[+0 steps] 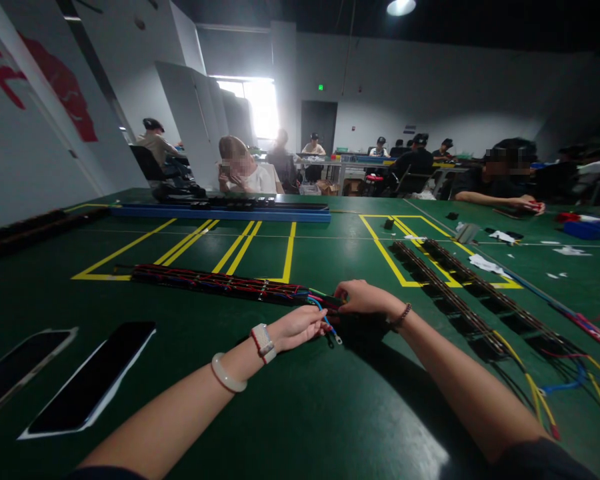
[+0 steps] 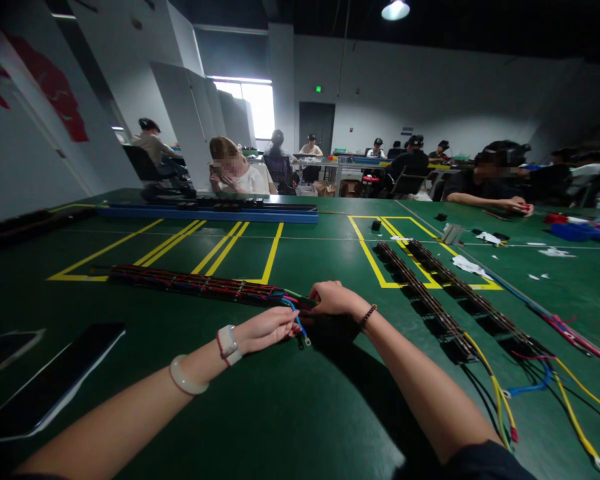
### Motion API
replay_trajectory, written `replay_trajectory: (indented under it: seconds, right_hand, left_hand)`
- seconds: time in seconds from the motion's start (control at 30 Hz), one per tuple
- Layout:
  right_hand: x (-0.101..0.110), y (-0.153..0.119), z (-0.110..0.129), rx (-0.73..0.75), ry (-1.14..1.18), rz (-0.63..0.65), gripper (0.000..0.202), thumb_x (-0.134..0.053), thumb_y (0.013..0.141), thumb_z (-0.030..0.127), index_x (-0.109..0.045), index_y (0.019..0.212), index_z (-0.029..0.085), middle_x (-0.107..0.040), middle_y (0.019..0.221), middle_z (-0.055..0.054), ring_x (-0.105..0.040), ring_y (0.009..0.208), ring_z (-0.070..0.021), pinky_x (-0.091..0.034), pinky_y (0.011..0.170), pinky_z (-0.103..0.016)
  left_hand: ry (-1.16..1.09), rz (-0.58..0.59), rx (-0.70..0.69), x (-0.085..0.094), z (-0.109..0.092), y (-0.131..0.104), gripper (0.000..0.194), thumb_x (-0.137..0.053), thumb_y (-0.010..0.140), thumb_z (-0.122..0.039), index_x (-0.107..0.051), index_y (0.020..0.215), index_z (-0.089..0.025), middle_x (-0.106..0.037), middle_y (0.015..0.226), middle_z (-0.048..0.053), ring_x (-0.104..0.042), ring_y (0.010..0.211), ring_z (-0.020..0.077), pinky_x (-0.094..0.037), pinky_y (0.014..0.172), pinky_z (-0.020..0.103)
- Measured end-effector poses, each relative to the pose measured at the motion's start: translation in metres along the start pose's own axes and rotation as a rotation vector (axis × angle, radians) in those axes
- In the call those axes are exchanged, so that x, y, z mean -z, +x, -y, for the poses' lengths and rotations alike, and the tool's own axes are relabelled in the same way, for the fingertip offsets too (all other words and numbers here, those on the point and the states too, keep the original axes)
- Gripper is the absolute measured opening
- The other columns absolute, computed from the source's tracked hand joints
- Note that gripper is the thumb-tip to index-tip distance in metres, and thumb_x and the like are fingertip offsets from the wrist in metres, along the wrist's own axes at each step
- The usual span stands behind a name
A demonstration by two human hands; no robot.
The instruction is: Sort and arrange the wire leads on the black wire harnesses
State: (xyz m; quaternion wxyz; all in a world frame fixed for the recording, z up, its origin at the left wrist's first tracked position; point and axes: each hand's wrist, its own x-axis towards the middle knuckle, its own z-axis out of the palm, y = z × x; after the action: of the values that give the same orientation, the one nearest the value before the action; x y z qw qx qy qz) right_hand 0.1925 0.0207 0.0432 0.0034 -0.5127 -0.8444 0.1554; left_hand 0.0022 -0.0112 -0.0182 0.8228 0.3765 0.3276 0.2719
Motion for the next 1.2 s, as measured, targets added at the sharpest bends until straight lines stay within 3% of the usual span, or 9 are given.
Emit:
replay_trajectory:
  seconds: [0.2, 0.37, 0.63, 0.83, 1.03, 1.2]
  right_hand:
    - [-0.011, 0.001, 0.014, -0.076, 0.162, 0.064, 0.029, -0.071, 0.066, 0.031, -0.067, 0.092, 0.018, -0.069, 0.09, -0.005, -0.062, 0.076, -0.0178, -0.041, 0.058, -0.022]
    - [-0.016, 0.0, 0.019, -0.088, 0.186, 0.049, 0.026, -0.069, 0.067, 0.028, -0.066, 0.09, 0.017, -0.069, 0.088, -0.005, -0.062, 0.073, -0.0168, -0.039, 0.055, -0.021]
    - [-0.017, -0.002, 0.026, -0.107, 0.201, 0.021, 0.031, -0.067, 0.066, 0.035, -0.063, 0.092, 0.019, -0.068, 0.085, -0.004, -0.061, 0.071, -0.0167, -0.039, 0.053, -0.022]
    - [-0.021, 0.002, 0.02, -0.101, 0.264, 0.055, 0.042, -0.072, 0.063, 0.037, -0.057, 0.098, 0.017, -0.066, 0.088, -0.004, -0.06, 0.072, -0.0153, -0.039, 0.052, -0.021]
    - [-0.017, 0.003, 0.011, -0.062, 0.311, 0.119, 0.053, -0.07, 0.069, 0.049, -0.055, 0.107, 0.014, -0.066, 0.091, -0.005, -0.059, 0.071, -0.014, -0.041, 0.055, -0.021]
    - [-0.01, 0.005, 0.004, -0.037, 0.311, 0.157, 0.045, -0.063, 0.078, 0.047, -0.058, 0.11, 0.016, -0.067, 0.091, -0.005, -0.06, 0.071, -0.0142, -0.04, 0.054, -0.021]
  left_hand:
    - [0.075, -0.051, -0.038, -0.001, 0.004, 0.001, 0.018, -0.052, 0.089, -0.022, -0.053, 0.075, -0.011, -0.053, 0.066, 0.0, -0.05, 0.061, 0.0066, -0.037, 0.064, 0.021]
    - [0.077, -0.039, -0.035, 0.001, 0.006, 0.003, 0.014, -0.055, 0.087, -0.021, -0.053, 0.077, -0.011, -0.051, 0.068, -0.001, -0.046, 0.058, 0.0053, -0.035, 0.059, 0.019]
    - [0.081, -0.023, -0.049, 0.001, 0.007, 0.003, 0.016, -0.059, 0.082, -0.023, -0.051, 0.075, -0.012, -0.038, 0.058, -0.006, -0.029, 0.047, 0.0023, -0.019, 0.046, 0.018]
    - [0.023, 0.011, -0.044, 0.003, 0.006, 0.0, 0.016, -0.065, 0.077, -0.021, -0.052, 0.075, -0.011, -0.032, 0.054, -0.009, -0.027, 0.045, 0.0014, -0.018, 0.045, 0.017]
    - [-0.073, 0.029, -0.003, 0.007, 0.005, 0.002, 0.007, -0.06, 0.079, -0.013, -0.055, 0.079, -0.009, -0.041, 0.058, -0.006, -0.029, 0.044, 0.0, -0.019, 0.043, 0.016]
    - [-0.061, 0.014, 0.009, 0.007, 0.002, -0.001, 0.008, -0.058, 0.082, -0.014, -0.058, 0.08, -0.007, -0.043, 0.057, -0.004, -0.029, 0.043, 0.0008, -0.02, 0.042, 0.016]
